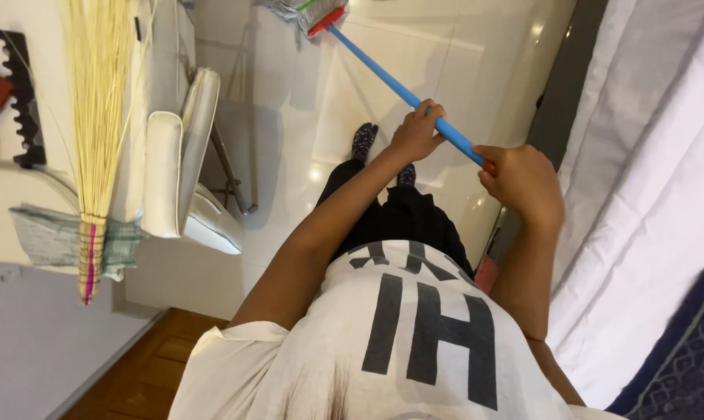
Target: The person mops a tiled floor using a blue-handled string mop. They move the mop back and forth across the floor, navigating around a white chair, a metal rack, and a bed with white linens. The person wears a white t-shirt and black pants while performing the task.
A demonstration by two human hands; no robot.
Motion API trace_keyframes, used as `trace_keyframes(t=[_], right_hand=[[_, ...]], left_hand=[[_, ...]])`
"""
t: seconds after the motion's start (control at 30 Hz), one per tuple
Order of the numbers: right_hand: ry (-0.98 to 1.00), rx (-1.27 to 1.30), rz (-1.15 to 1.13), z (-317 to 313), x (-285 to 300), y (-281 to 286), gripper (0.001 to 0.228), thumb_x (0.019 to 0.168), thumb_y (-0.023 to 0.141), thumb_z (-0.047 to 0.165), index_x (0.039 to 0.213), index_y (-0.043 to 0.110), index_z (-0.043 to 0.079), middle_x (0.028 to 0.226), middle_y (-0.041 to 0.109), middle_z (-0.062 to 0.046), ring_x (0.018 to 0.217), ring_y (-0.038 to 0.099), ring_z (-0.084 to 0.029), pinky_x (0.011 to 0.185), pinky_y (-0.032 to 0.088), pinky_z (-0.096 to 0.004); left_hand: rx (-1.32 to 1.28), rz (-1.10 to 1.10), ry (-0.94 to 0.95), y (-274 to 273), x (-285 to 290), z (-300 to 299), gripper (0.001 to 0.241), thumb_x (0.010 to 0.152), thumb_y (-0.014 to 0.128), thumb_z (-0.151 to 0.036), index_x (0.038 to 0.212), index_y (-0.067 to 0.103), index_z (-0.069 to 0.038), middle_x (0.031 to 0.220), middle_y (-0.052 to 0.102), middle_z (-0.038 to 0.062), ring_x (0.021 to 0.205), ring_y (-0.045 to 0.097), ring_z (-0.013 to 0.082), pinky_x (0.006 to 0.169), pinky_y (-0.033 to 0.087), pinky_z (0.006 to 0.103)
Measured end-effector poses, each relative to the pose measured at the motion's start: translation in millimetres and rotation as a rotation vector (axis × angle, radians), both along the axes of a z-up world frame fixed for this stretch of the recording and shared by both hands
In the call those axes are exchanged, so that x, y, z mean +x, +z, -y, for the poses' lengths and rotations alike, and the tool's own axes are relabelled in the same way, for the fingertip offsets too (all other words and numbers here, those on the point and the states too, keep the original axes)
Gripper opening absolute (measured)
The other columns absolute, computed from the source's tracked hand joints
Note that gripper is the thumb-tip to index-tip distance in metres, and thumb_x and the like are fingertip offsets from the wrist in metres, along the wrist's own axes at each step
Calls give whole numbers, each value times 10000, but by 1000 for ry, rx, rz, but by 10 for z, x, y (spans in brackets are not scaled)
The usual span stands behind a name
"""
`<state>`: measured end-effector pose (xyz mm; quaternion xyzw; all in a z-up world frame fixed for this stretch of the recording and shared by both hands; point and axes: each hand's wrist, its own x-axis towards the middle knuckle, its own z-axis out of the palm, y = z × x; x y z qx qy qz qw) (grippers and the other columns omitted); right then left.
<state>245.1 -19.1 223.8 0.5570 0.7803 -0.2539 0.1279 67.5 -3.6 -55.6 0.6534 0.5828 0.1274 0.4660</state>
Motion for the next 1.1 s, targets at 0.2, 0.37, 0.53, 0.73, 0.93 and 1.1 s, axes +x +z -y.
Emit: trace_keyframes(t=[0.2, 0.37, 0.53, 0.73, 0.93, 1.1], right_hand=[[147, 82, -111, -392, -663, -1221, 394, 868, 736, 176, 1260, 755, 157, 833, 761, -193, 767, 743, -460, 685, 613, -558], [243, 32, -190, -289, -1080, -2134, 431, 901, 677, 146, 1331, 693, 134, 923, 758, -212, 841, 745, -462, 730, 611, -580], [317, -12, -133, -163, -1054, -1762, 458, 936, 586, 115, 1390, 647, 133, 956, 753, -226, 862, 747, -468, 766, 616, -587], [335, 15, -129, -220, -1407, -1967, 449, 914, 638, 127, 1362, 668, 141, 924, 756, -197, 811, 759, -417, 703, 632, -540], [384, 22, -208, -691, -2600, -2396, 439, 934, 584, 80, 1364, 668, 109, 950, 749, -230, 852, 758, -422, 724, 627, -536], [355, -67, -244, -864, -2921, -2228, 411, 920, 702, 164, 1328, 683, 118, 973, 744, -262, 906, 750, -452, 766, 623, -552]], left_hand=[[-70, -232, 148, 154, -810, 23, 616, 1020, 662, -338, 1559, 384, -227, 1660, 297, 133, 1491, 240, 571, 1106, 390, 751], [-62, -357, 116, 102, -1090, 246, 697, 961, 732, -250, 1575, 405, -202, 1666, 297, 150, 1500, 233, 554, 1160, 360, 707], [39, -349, 105, 83, -1107, 412, 505, 991, 691, -221, 1430, 457, -307, 1656, 328, 40, 1541, 199, 461, 1209, 251, 697], [105, -243, 214, 13, -1341, 369, 384, 927, 734, -189, 1221, 490, -219, 1458, 474, 78, 1482, 290, 502, 1155, 360, 706], [-14, -434, 246, -436, -2375, 227, 793, 927, 753, -221, 1586, 320, -305, 1682, 269, 73, 1505, 267, 503, 1165, 387, 665], [-55, -524, 215, -367, -2751, 130, 854, 941, 728, -191, 1617, 243, -385, 1692, 257, 29, 1504, 271, 498, 1172, 379, 647]])
